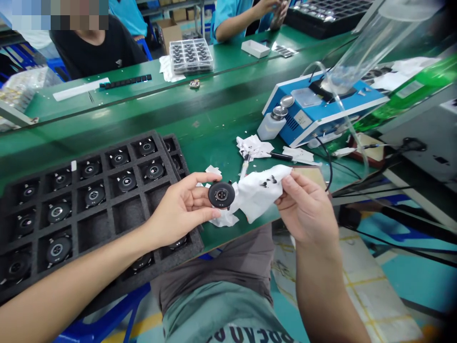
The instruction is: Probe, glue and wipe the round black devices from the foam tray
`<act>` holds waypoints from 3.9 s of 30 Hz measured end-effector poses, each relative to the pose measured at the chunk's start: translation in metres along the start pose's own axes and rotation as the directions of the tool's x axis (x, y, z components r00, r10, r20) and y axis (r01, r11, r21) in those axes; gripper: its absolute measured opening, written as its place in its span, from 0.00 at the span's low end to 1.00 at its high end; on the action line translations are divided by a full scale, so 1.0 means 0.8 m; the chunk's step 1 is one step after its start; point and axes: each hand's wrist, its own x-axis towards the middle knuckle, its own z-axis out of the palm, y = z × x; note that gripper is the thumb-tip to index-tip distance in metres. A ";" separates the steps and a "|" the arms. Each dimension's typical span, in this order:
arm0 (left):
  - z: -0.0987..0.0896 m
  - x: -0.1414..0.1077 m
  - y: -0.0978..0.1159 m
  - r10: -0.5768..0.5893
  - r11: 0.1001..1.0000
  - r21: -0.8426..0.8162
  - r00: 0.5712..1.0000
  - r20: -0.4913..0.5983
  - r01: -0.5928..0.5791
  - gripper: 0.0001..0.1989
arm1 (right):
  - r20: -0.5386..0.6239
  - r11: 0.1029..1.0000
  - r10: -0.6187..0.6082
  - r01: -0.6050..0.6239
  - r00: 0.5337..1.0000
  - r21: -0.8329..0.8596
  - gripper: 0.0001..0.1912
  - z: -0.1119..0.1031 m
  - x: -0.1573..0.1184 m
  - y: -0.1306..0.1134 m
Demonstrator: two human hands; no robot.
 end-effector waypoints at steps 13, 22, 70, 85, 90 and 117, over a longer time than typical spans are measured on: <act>-0.002 0.001 -0.001 -0.024 0.999 -0.035 1.000 0.019 0.024 0.27 | -0.061 1.000 0.014 -0.014 0.998 0.003 0.13 -0.013 0.006 0.012; -0.003 0.000 -0.003 0.003 0.999 -0.051 0.999 0.050 -0.001 0.26 | -0.086 1.000 0.003 -0.003 0.996 -0.001 0.14 -0.014 0.007 0.013; -0.009 0.006 0.007 0.047 0.977 -0.208 0.998 -0.040 -0.054 0.26 | 0.362 0.932 0.219 -0.304 0.906 0.196 0.14 0.051 -0.006 0.009; -0.004 0.000 0.003 0.064 0.998 0.026 0.998 0.014 -0.064 0.28 | -0.019 0.968 -0.248 0.247 0.969 -0.055 0.07 0.048 -0.023 -0.005; -0.001 -0.002 0.006 0.023 0.999 0.048 1.000 0.013 -0.024 0.30 | -0.002 0.785 -0.497 0.449 0.867 -0.426 0.08 0.056 -0.037 -0.011; 0.004 -0.005 -0.003 0.033 0.972 0.234 0.999 -0.012 -0.029 0.28 | 0.425 0.493 -0.481 0.638 0.767 -0.592 0.11 0.060 -0.065 -0.013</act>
